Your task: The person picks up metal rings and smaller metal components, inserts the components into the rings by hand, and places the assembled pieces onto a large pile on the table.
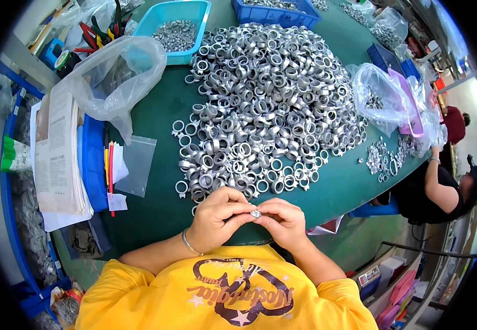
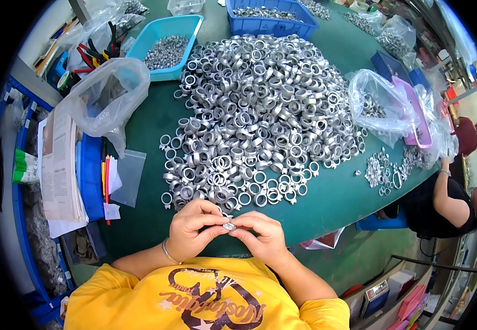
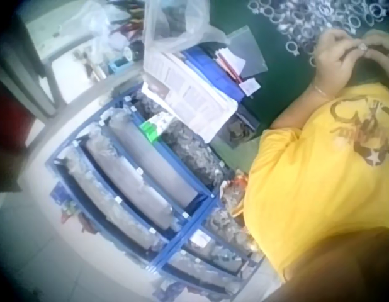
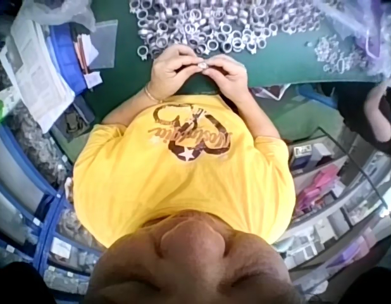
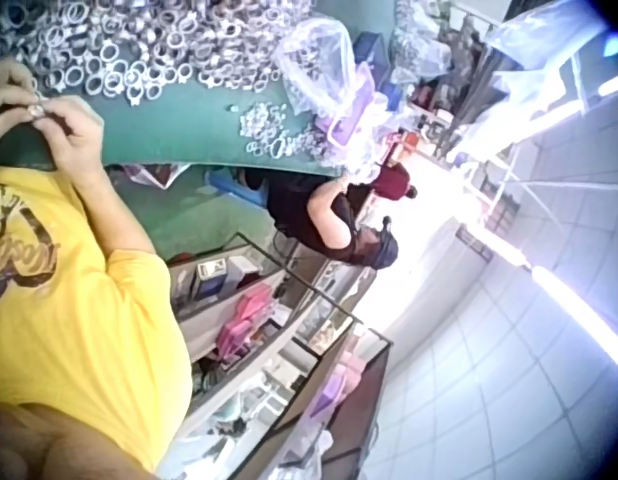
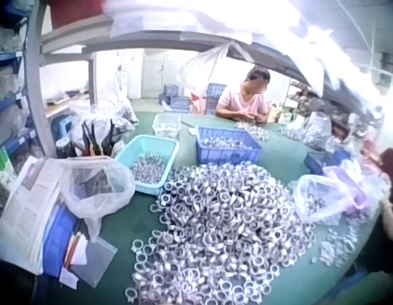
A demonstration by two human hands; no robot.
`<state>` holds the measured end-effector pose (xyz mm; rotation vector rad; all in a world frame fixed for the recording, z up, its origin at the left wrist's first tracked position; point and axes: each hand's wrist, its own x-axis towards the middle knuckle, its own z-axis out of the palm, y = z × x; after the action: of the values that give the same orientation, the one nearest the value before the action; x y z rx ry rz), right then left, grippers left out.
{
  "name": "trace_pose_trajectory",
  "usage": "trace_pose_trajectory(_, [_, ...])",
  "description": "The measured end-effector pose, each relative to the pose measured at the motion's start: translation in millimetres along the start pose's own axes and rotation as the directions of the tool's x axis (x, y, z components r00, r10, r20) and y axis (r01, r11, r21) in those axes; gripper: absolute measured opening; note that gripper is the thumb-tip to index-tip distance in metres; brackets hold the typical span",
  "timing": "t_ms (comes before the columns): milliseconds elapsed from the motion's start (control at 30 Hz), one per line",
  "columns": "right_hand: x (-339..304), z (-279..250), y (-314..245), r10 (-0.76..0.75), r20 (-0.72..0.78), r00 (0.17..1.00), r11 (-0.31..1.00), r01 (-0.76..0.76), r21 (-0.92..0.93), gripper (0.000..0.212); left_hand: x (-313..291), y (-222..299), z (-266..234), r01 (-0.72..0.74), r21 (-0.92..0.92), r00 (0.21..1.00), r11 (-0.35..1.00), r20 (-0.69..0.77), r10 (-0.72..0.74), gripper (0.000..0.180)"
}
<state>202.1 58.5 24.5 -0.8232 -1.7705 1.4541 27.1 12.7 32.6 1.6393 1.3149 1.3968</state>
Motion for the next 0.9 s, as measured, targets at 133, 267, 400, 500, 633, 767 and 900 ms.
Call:
trace_pose_trajectory(133, [-1.6, 0.3, 0.5, 0.015, 0.008, 1.000, 1.000, -0.015, 0.019, 0.015, -0.9, 0.1, 0.4, 0.003, 0.004, 1.000, 1.000, -0.002, -0.003, 0.021])
trace_pose_trajectory(267, [-2.4, -0.2, 2.5, 0.021, 0.016, 1.000, 1.000, -0.021, 0.016, 0.015, -1.6, -1.8, 1.2, 0.006, -0.004, 1.000, 1.000, -0.006, -0.006, 0.021])
trace_pose_trajectory(400, [-0.1, -0.2, 1.2, -0.096, -0.006, 0.995, 0.988, 0.095, -0.118, 0.016, -2.3, 1.9, 0.2, 0.088, -0.066, 0.995, 0.994, 0.049, -0.085, 0.022])
trace_pose_trajectory(500, [3.8, 2.1, 0.1, -0.264, -0.026, 0.964, 0.919, 0.243, -0.311, 0.017, -4.2, 0.1, 2.1, 0.162, -0.124, 0.987, 0.979, 0.015, -0.161, 0.021])
trace_pose_trajectory(633, [-2.1, 7.6, 5.3, -0.097, -0.192, 0.976, 0.988, 0.118, 0.100, 0.020, -8.9, -3.8, 6.5, 0.190, -0.217, 0.973, 0.957, -0.088, -0.214, 0.015])
trace_pose_trajectory(767, [-5.6, 6.0, 3.2, 0.088, -0.204, 0.975, 0.964, -0.031, 0.266, 0.023, -5.7, -1.2, 2.9, 0.075, -0.066, 0.994, 0.995, -0.079, -0.080, 0.016])
trace_pose_trajectory(900, [-5.8, 2.2, 4.2, 0.007, -0.137, 0.991, 0.972, 0.025, 0.234, 0.019, -4.9, 1.6, 1.1, 0.053, -0.027, 0.994, 0.998, -0.089, -0.056, 0.018])
